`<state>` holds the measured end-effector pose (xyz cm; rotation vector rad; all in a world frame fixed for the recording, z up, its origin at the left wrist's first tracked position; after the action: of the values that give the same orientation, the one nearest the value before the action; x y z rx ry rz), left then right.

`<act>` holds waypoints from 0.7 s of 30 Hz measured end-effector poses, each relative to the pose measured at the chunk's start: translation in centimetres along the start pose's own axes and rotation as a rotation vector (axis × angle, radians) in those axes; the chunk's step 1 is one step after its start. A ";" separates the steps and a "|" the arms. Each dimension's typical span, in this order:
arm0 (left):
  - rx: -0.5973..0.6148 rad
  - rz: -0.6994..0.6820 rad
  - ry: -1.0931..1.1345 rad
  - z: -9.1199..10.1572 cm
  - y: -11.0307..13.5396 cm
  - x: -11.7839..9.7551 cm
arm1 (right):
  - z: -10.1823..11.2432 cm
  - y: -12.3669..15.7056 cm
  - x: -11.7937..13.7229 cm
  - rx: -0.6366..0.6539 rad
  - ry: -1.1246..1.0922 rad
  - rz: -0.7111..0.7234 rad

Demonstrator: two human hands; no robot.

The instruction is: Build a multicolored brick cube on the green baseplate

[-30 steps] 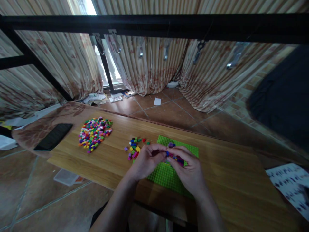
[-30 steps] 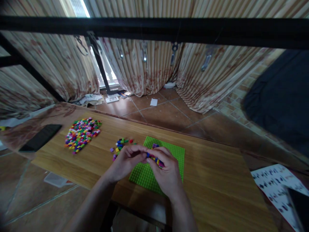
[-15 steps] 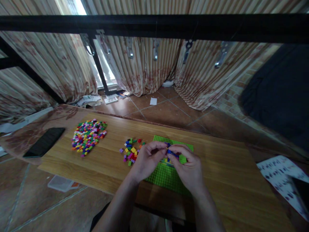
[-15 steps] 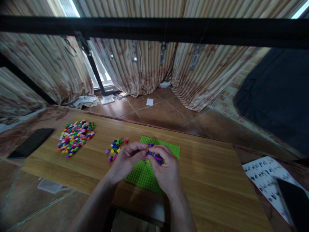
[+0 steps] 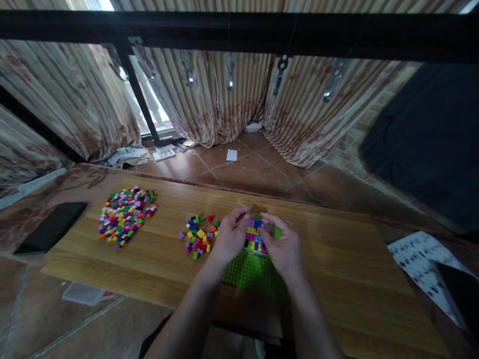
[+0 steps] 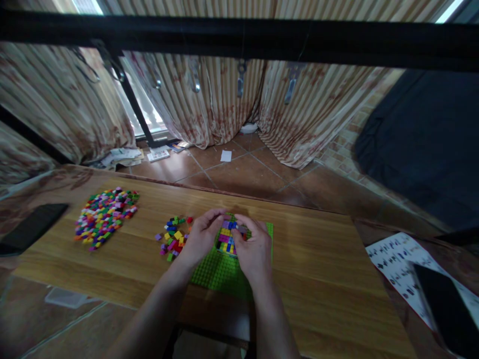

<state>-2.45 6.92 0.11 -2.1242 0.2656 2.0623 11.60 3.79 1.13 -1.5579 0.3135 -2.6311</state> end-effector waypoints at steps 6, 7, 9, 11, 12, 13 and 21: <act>0.042 -0.035 0.001 -1.0 -0.7 -0.4 | 0.0 -0.1 0.1 0.015 -0.001 -0.013; 0.061 -0.038 0.018 -1.1 -0.8 -0.4 | 0.1 -0.1 0.2 0.011 0.004 -0.012; 0.106 -0.028 0.057 -1.4 -0.9 -0.3 | 0.1 -0.1 0.4 0.012 0.014 -0.006; 0.129 -0.014 0.074 -1.5 -1.0 -0.2 | 0.2 -0.1 0.6 0.022 0.023 0.000; 0.121 -0.011 0.070 -1.5 -1.0 -0.2 | 0.3 -0.1 0.6 0.030 0.026 0.002; 0.105 -0.009 0.063 -1.5 -1.0 -0.1 | 0.3 -0.1 0.6 0.037 0.026 0.001; 0.001 0.094 0.144 -1.8 -0.9 -0.3 | 0.2 0.0 -0.4 0.059 -0.078 -0.038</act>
<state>-0.52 7.38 0.45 -2.3051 0.3926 1.9586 11.97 3.82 0.93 -1.6588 0.2017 -2.5741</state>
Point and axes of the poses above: each hand's wrist, its own y-axis away from the middle knuckle, its own z-axis out of the back of the hand, x = y × z, the point moved 2 cm from there along -y, towards the middle knuckle, and after that the axes turned 10 degrees about x, right-handed, at the moved point
